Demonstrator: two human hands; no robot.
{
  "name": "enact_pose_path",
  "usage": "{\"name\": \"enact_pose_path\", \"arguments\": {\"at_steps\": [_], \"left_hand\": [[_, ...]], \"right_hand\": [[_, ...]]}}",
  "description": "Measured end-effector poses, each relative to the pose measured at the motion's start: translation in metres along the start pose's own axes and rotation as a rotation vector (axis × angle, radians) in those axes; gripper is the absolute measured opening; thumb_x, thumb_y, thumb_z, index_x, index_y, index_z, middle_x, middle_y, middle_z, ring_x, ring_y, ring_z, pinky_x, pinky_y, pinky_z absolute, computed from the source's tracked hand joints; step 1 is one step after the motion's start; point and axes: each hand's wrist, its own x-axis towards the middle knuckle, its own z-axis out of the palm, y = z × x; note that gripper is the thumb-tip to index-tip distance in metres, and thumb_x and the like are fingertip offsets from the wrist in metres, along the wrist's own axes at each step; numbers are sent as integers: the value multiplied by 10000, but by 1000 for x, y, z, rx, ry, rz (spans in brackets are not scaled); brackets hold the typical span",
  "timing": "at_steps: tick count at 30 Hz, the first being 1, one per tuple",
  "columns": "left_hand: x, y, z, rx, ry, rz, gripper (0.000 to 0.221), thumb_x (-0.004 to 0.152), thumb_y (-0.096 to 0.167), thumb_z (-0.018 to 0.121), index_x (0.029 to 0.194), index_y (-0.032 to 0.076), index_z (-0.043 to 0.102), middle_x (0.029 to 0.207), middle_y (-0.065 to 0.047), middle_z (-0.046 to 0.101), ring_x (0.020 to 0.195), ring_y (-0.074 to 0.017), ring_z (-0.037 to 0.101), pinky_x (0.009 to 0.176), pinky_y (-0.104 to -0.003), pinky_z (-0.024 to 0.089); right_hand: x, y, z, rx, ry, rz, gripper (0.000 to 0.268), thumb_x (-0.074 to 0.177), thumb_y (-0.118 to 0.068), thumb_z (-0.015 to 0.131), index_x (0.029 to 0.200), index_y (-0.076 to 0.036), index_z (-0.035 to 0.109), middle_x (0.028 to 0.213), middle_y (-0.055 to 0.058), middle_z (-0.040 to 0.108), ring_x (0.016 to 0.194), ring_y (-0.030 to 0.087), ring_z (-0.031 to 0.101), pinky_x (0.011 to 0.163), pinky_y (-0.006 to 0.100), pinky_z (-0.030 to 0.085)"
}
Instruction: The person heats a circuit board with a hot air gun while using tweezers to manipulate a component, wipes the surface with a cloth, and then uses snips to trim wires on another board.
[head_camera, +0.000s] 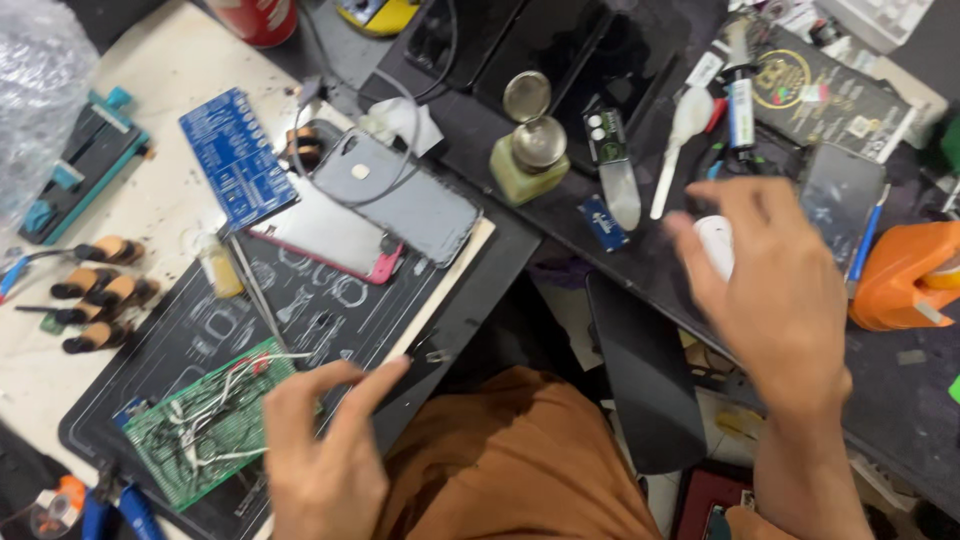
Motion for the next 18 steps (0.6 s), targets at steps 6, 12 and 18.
{"name": "enact_pose_path", "arguments": {"at_steps": [6, 12, 18], "left_hand": [[42, 41, 38, -259, -129, 121, 442, 779, -111, 658, 1167, 91, 725, 1059, -99, 615, 989, -285, 595, 883, -412, 480], [57, 60, 51, -370, -177, 199, 402, 812, -67, 687, 1183, 87, 708, 1048, -83, 613, 979, -277, 594, 888, -414, 470], [50, 54, 49, -423, -172, 198, 327, 868, -14, 733, 1177, 88, 696, 1012, -67, 613, 950, -249, 608, 880, -399, 453]], "right_hand": [[34, 64, 28, -118, -63, 65, 492, 973, -428, 780, 1236, -44, 621, 1086, 246, 643, 1004, 458, 641, 849, 542, 508], [42, 78, 45, -183, -66, 121, 724, 876, -501, 863, 1240, -1, 486, 1080, 218, 675, 964, 437, 655, 875, 580, 450], [42, 100, 42, 132, -69, 278, 715, 871, -367, 863, 1284, -6, 405, 1006, 174, 672, 880, 320, 705, 751, 433, 558]]}}
